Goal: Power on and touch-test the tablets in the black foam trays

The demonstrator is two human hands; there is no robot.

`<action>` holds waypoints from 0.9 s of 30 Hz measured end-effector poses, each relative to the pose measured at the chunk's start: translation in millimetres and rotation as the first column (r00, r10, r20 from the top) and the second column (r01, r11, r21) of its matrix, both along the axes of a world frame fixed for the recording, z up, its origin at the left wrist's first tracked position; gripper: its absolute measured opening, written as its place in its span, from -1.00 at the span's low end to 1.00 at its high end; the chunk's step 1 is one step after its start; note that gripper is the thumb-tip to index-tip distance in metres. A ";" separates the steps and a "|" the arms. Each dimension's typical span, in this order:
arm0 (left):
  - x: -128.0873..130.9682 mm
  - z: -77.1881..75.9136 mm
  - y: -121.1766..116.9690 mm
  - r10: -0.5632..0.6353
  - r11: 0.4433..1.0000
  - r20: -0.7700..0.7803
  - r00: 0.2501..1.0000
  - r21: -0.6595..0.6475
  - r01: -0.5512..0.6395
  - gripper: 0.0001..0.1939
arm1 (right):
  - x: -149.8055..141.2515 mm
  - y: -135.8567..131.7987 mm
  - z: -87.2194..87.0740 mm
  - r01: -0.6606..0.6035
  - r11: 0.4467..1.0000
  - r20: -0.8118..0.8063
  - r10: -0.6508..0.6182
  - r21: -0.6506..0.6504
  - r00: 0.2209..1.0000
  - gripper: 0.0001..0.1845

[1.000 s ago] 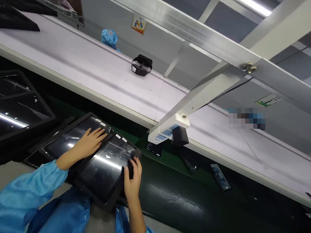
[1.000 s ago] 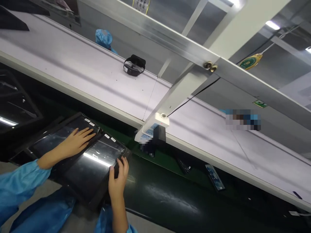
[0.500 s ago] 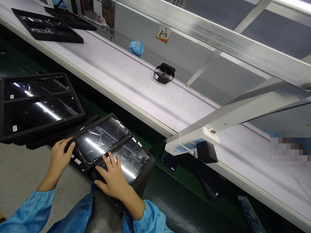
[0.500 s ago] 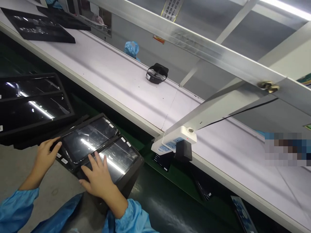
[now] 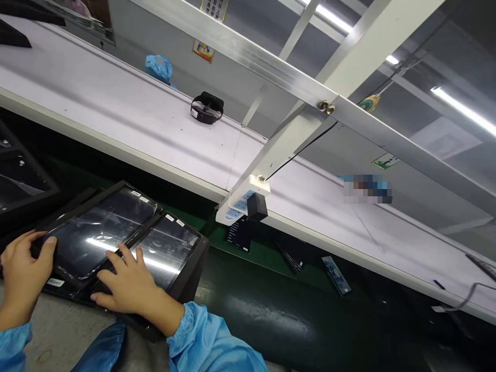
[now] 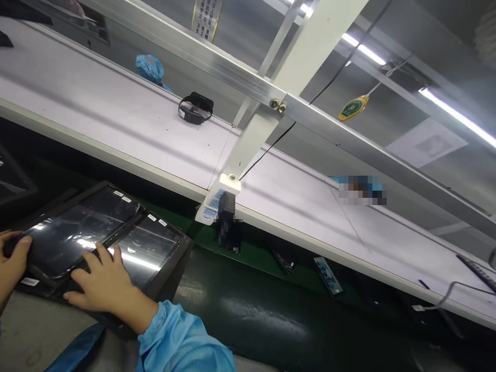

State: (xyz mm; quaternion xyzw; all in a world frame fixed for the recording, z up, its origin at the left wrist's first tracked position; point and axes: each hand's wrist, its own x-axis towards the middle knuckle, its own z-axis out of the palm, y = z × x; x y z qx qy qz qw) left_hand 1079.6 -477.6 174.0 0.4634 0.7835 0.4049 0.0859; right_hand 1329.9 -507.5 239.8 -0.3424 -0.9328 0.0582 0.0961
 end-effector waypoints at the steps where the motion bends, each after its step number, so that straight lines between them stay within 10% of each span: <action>1: -1.2 0.4 0.7 -0.009 1.000 -0.006 1.000 -0.005 0.009 -0.52 | -0.4 0.2 -1.1 0.003 1.000 -0.002 -0.003 -0.006 1.000 -0.52; 21: -27.8 -3.1 10.3 -0.046 0.985 0.170 0.984 -0.153 0.073 -0.52 | -3.2 3.4 -3.3 0.016 0.994 -0.102 -0.027 -0.111 0.994 -0.48; 27: -32.7 6.8 13.1 -0.091 0.978 0.270 0.959 -0.159 0.138 -0.53 | 22.8 -13.9 -9.2 0.201 0.955 -0.350 -0.268 -0.217 0.898 -0.51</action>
